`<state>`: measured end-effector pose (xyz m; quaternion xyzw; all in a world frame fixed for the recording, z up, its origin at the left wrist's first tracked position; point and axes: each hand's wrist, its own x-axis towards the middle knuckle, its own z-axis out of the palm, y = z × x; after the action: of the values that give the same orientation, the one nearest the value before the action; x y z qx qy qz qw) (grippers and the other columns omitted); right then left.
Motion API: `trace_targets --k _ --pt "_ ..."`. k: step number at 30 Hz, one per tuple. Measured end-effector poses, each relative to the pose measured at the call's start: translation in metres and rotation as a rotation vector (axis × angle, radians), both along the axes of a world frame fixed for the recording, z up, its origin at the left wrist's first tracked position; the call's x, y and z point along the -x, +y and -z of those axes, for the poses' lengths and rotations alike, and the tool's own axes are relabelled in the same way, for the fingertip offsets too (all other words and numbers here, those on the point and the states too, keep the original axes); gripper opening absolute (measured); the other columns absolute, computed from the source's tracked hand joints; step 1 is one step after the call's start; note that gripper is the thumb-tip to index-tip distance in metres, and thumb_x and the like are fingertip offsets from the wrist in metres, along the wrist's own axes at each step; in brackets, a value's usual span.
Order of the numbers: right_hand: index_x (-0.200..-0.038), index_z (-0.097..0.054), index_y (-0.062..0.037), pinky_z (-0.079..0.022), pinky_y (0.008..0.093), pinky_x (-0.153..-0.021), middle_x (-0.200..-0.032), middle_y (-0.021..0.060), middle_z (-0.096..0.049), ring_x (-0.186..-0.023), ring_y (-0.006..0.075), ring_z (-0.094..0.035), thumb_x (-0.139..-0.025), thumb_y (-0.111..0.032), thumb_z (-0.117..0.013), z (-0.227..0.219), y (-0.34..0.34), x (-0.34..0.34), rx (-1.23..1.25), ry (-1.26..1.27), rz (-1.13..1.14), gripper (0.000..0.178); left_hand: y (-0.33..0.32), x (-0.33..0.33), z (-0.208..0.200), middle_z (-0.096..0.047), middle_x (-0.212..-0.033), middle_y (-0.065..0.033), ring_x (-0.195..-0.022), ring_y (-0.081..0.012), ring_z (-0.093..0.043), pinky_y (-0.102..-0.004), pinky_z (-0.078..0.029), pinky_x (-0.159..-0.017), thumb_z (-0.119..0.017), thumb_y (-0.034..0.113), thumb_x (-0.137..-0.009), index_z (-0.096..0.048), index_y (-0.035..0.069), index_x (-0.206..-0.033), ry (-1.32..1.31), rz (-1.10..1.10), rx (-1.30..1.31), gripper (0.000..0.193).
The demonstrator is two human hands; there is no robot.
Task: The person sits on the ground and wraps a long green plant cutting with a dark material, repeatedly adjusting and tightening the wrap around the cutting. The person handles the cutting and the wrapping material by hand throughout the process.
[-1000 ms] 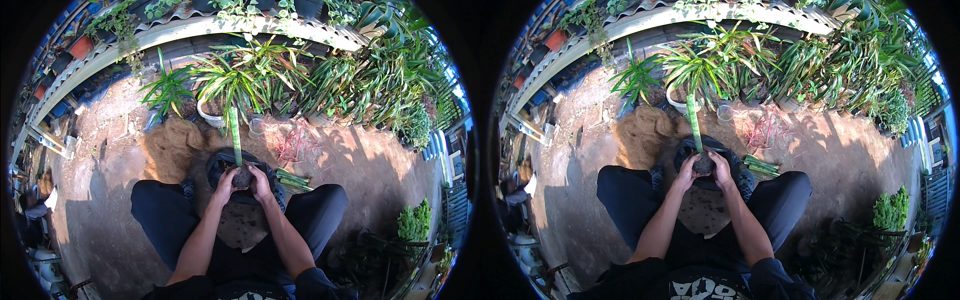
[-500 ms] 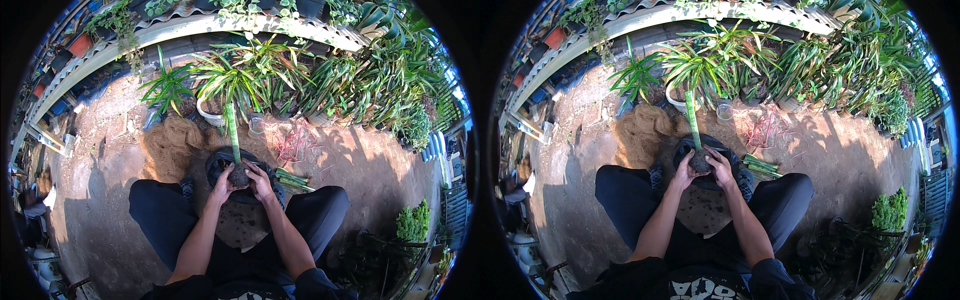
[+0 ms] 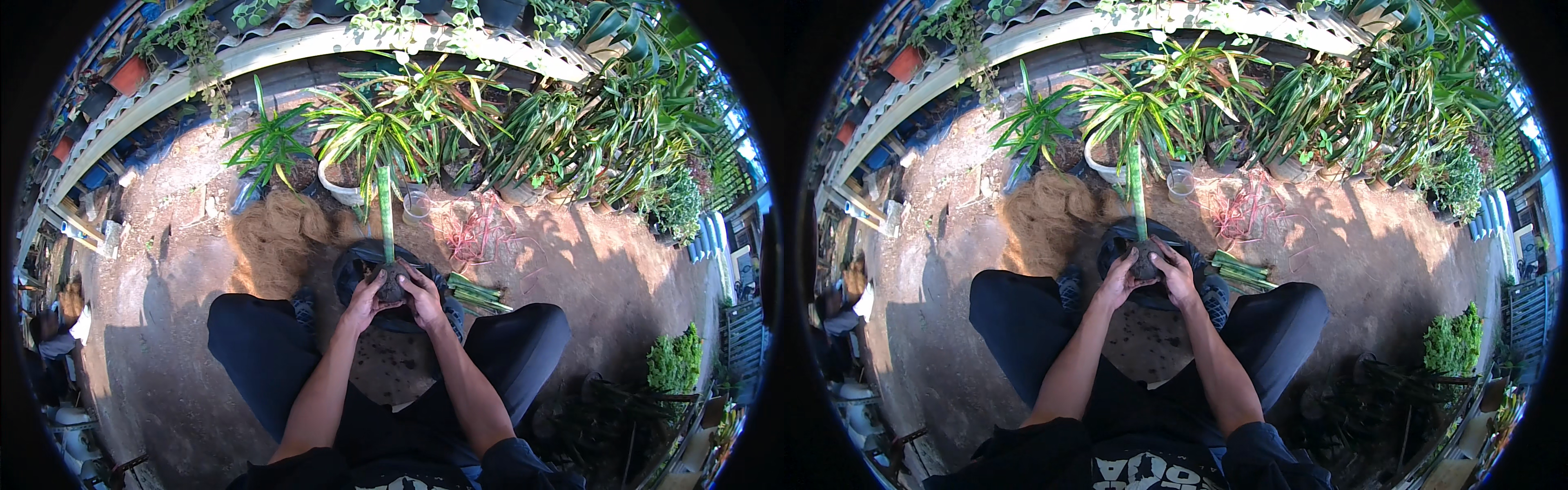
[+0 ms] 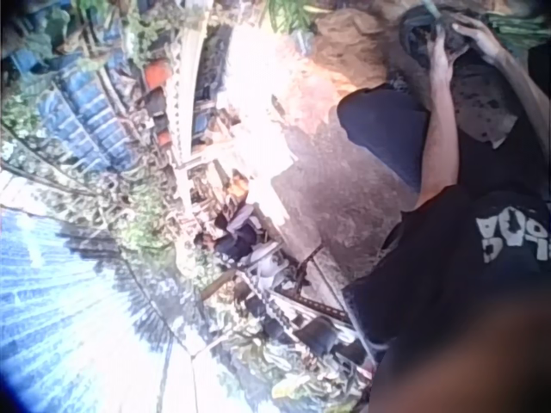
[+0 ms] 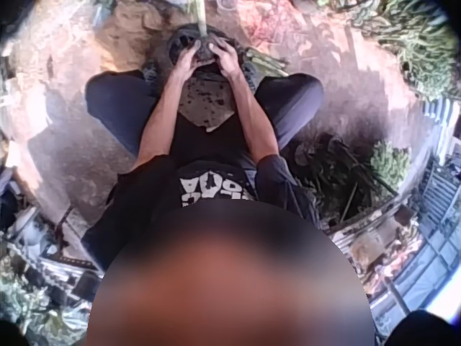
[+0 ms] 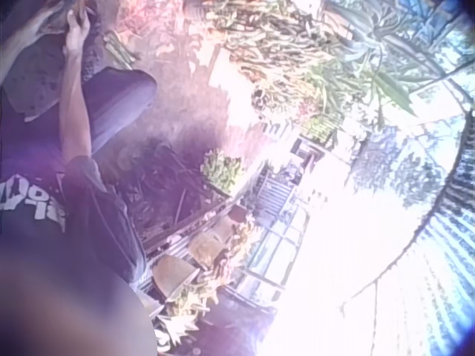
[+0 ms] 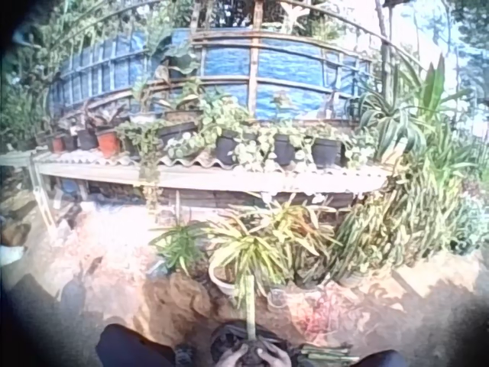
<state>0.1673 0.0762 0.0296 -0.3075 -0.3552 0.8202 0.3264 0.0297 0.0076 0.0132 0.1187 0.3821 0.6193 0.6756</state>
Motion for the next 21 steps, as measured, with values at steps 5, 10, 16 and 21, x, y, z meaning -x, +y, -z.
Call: trace_targets --k 5,10,16,21 --pt "-0.143 -0.039 0.0036 -0.046 0.0318 -0.099 -0.134 0.0135 -0.053 -0.117 0.0198 -0.055 -0.091 -0.001 -0.062 0.002 0.004 -0.001 -0.056 -0.056 -0.03 0.057 0.005 0.001 -0.003 -0.064 -0.116 -0.0089 -0.097 -0.0209 -0.068 -0.0396 -0.061 -0.079 -0.056 0.035 -0.098 -0.048 0.006 -0.132 -0.023 -0.005 0.01 0.045" --pt "-0.145 -0.036 0.003 -0.044 0.0333 -0.101 -0.134 0.0132 -0.052 -0.118 0.02 -0.054 -0.087 0.0 -0.065 0.001 0.007 0.001 -0.113 -0.03 -0.021 0.064 0.003 0.002 -0.001 -0.062 -0.118 -0.0095 -0.099 -0.0224 -0.068 -0.0409 -0.06 -0.082 -0.058 0.034 -0.097 -0.045 0.006 -0.133 -0.089 -0.008 -0.056 0.047" --pt "-0.142 -0.041 0.0025 -0.044 0.0317 -0.101 -0.129 0.0096 -0.057 -0.117 0.0175 -0.055 -0.081 0.002 -0.072 -0.004 0.007 0.001 -0.054 -0.009 -0.021 0.068 0.004 0.003 0.007 -0.061 -0.12 -0.0096 -0.104 -0.0225 -0.065 -0.0428 -0.058 -0.088 -0.062 0.029 -0.094 -0.045 0.004 -0.132 0.053 -0.016 -0.048 0.048" --pt "-0.141 -0.041 0.0029 -0.044 0.0318 -0.102 -0.13 0.0096 -0.056 -0.116 0.0177 -0.055 -0.077 0.003 -0.076 0.002 0.007 0.006 -0.226 -0.112 -0.021 0.074 0.001 0.008 0.008 -0.062 -0.119 -0.0098 -0.104 -0.0229 -0.066 -0.0435 -0.058 -0.088 -0.061 0.03 -0.095 -0.046 0.003 -0.131 -0.103 -0.021 -0.07 0.047"
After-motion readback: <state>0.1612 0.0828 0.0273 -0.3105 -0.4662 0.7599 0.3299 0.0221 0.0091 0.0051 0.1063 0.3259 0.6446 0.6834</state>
